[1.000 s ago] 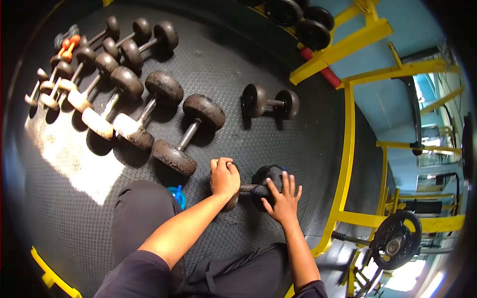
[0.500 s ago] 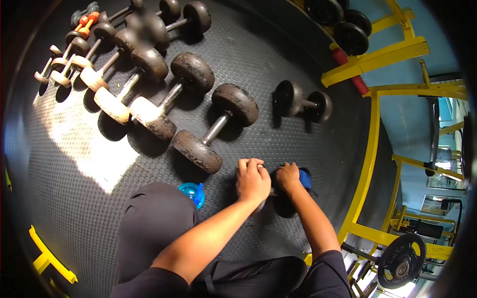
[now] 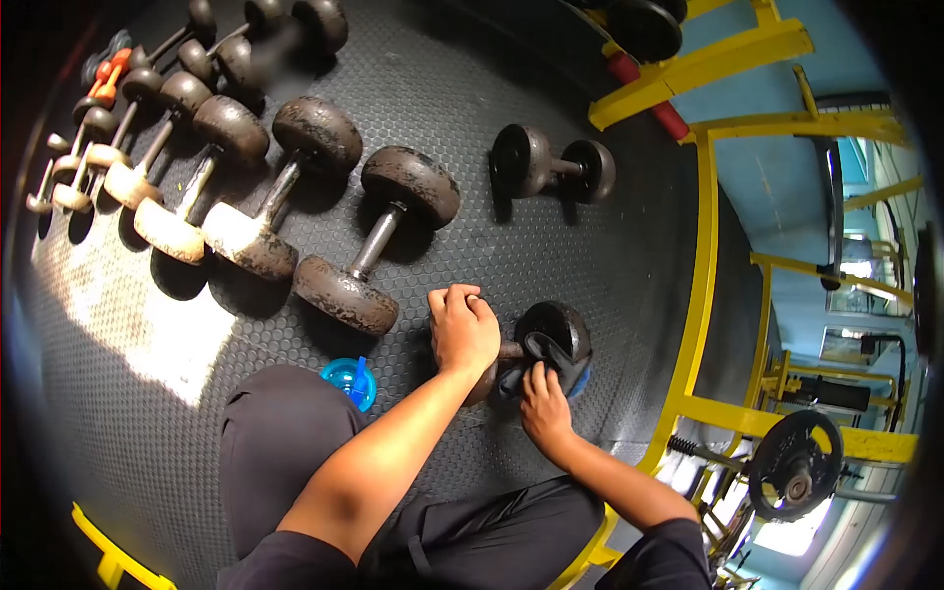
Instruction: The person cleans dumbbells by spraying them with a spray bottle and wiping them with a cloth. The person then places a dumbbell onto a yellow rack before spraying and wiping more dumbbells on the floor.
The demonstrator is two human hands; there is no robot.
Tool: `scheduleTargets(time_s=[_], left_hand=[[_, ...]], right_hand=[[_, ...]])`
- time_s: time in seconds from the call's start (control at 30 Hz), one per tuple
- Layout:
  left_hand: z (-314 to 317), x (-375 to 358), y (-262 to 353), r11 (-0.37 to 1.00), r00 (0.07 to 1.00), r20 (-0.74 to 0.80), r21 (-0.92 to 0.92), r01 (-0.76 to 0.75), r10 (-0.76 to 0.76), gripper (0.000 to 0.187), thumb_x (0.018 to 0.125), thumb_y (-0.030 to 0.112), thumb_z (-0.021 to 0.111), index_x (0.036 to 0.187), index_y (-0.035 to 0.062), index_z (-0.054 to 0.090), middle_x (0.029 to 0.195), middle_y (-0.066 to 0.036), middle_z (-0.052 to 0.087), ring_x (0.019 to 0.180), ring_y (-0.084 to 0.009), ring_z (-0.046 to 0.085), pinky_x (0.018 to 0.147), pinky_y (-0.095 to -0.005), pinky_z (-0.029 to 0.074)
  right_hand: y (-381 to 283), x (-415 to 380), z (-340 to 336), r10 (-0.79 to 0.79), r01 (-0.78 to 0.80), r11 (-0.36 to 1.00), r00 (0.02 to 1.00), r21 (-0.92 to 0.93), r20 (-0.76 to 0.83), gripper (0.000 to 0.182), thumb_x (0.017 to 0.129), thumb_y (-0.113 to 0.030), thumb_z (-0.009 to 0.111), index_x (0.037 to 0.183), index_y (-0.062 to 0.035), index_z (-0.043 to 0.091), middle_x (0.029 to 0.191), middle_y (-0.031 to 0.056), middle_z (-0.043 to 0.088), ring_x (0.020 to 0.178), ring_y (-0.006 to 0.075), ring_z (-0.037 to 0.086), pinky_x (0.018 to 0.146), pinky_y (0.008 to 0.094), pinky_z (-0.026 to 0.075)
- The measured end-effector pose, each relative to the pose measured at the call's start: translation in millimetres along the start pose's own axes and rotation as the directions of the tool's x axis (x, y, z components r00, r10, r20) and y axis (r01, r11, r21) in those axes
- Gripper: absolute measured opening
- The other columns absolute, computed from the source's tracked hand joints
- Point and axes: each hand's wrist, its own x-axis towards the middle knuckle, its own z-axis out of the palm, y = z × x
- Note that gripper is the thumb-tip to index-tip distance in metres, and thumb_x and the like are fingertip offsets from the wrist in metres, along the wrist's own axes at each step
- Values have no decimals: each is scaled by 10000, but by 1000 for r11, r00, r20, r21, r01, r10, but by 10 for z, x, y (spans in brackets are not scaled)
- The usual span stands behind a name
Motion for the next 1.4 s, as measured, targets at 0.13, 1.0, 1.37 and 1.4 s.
scheduleTargets(time_s=[0.13,1.0,1.37,1.4], left_hand=[[38,-46,-44,998,998,-20,20,-60,61,207,937,201,488,1071,105,613,1204,-140,509,1106,-374,556,961,-474,448],[50,90,-75,992,996,-1,92,-85,85,250,946,188,483,1087,64,648,1212,-197,508,1125,-356,545,1002,-417,421],[72,87,-42,996,998,-20,70,-55,57,244,960,189,487,1067,62,665,1215,-195,524,1166,-325,511,1023,-403,393],[67,77,-7,997,999,-21,68,-32,34,244,959,185,486,1072,63,665,1220,-191,524,1180,-323,506,1029,-405,388]], right_hand=[[-433,463,740,-32,-20,986,952,166,304,461,990,-289,428,1392,-98,548,1535,131,379,1405,326,318,1148,427,274],[253,928,-51,212,82,546,949,834,-232,498,781,-55,685,1254,-74,529,1219,118,600,1146,304,581,1082,516,382],[-248,528,-5,584,-548,796,807,258,-89,558,961,-163,365,1463,82,357,1520,352,283,1449,467,237,1195,577,95],[-376,543,-49,603,-560,759,797,331,-36,573,959,-157,367,1472,94,320,1524,378,238,1448,491,217,1193,580,103]])
